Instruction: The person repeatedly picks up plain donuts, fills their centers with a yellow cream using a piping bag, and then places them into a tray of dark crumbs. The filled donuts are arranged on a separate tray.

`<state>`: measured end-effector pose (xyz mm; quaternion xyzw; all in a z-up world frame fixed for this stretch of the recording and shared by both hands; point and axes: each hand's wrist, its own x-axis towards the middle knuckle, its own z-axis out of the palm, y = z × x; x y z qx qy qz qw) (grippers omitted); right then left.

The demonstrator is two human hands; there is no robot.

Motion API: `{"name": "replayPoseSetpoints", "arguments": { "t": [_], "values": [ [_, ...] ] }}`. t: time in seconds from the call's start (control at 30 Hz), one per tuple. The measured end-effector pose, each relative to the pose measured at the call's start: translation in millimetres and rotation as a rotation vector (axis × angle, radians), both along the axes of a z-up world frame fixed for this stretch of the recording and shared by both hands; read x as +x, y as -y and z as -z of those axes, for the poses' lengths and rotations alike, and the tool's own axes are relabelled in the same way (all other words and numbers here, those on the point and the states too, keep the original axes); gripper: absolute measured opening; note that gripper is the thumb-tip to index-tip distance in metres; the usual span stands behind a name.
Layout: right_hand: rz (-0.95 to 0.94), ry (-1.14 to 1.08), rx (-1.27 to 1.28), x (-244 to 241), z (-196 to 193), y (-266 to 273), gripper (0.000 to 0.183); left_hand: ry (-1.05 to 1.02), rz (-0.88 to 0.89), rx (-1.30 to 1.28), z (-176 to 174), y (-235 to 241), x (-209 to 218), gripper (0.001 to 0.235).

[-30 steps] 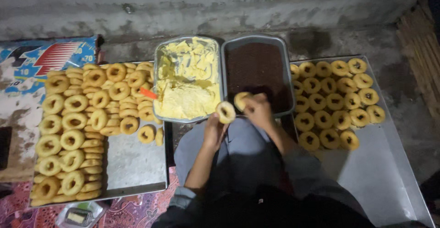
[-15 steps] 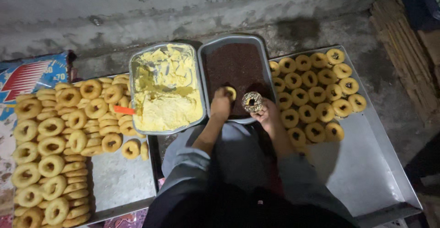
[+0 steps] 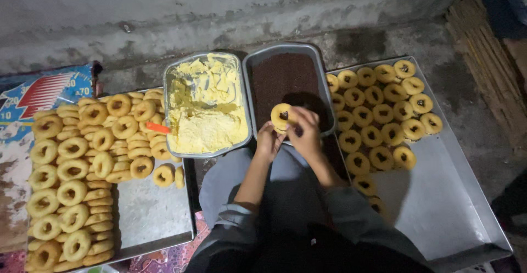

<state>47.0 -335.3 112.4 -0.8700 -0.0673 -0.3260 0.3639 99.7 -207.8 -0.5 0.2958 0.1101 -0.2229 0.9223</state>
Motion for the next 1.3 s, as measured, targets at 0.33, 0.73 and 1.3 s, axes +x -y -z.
{"name": "replayPoseSetpoints", "arguments": {
  "t": [0.33,0.73,1.3],
  "values": [
    [-0.264,-0.373,2.113,-62,116,82,0.042,0.205,0.352,0.684,-49,-6,-15,0.026],
    [0.682,-0.143,1.599,-372,94,203,0.047,0.352,-0.162,0.097,25,-136,-61,0.019],
    [0.821,-0.832,0.669,-359,96,162,0.052,0.457,-0.213,0.124,2,-118,-81,0.012]
  ]
}}
